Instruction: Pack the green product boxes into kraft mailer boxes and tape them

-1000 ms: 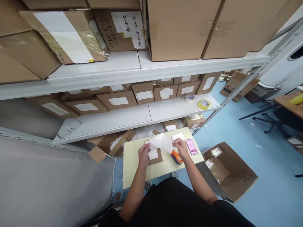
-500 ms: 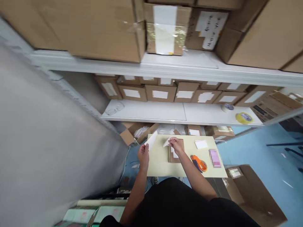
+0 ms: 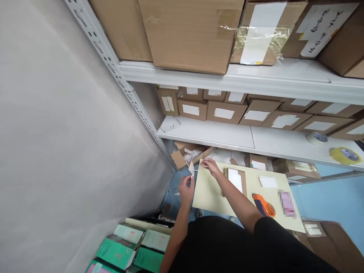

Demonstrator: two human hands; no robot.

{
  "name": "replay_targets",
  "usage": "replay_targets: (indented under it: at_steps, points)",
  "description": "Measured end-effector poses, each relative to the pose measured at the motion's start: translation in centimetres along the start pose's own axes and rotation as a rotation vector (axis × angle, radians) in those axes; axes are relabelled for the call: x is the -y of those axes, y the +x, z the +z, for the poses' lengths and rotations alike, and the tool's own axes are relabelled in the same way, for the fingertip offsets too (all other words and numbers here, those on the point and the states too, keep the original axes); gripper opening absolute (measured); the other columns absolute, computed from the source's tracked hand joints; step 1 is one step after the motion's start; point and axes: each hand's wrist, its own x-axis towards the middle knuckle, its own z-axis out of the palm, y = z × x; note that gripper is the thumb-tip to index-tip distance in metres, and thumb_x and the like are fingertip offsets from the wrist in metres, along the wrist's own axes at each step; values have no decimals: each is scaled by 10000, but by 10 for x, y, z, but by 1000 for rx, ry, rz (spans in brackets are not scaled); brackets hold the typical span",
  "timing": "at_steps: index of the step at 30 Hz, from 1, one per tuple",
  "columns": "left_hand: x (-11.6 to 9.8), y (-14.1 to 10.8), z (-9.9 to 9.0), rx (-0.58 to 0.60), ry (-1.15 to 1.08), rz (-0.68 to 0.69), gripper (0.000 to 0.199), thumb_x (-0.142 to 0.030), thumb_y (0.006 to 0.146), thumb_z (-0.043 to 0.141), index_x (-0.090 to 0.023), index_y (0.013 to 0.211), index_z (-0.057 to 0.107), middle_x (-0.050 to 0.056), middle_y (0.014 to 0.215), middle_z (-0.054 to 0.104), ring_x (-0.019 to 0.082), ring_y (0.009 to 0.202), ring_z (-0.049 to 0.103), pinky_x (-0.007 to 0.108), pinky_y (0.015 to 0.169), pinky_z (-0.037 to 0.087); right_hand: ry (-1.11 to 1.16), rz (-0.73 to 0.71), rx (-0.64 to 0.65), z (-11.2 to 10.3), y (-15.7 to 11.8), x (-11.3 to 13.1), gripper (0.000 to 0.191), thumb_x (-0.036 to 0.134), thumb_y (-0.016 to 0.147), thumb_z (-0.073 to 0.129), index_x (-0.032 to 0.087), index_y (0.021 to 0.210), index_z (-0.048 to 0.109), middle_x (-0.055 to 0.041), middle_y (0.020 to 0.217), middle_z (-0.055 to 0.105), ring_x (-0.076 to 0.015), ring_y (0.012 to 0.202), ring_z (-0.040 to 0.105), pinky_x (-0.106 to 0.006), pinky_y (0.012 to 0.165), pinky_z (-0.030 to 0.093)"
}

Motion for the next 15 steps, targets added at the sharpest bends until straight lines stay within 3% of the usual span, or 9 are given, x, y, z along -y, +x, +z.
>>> replay_targets:
  at_steps: [2, 5, 9, 15]
  points:
    - [4, 1, 10, 79, 29, 62, 179, -433, 862, 728, -263, 882, 780, 68, 873, 698, 237, 853, 643, 352, 857, 507, 7, 14, 211, -24, -35, -15, 380, 538, 721, 820, 184, 751, 684, -70, 792, 768, -198, 777, 727, -303, 745, 537]
    - [11, -6, 35, 238, 66, 133, 105, -381, 831, 761, -278, 837, 781, 84, 937, 696, 261, 954, 649, 384, 957, 493, 83, 59, 219, -57, -89, -34, 443, 632, 793, 765, 193, 847, 741, -100, 869, 786, -225, 852, 743, -340, 791, 557]
    - [15, -33, 80, 439, 201, 222, 94, -353, 827, 765, -269, 862, 790, 132, 1102, 669, 306, 1093, 625, 442, 1048, 452, 149, 24, -64, -81, -128, -43, 409, 606, 747, 817, 217, 851, 745, -66, 839, 762, -224, 835, 717, -342, 767, 562]
    - [11, -59, 131, 717, 191, 328, 291, -377, 759, 855, -273, 1019, 775, 153, 1338, 631, 368, 1280, 543, 515, 1120, 393, 204, -126, -503, -123, -135, -61, 456, 609, 643, 849, 229, 617, 598, 13, 620, 624, -178, 631, 588, -323, 637, 507]
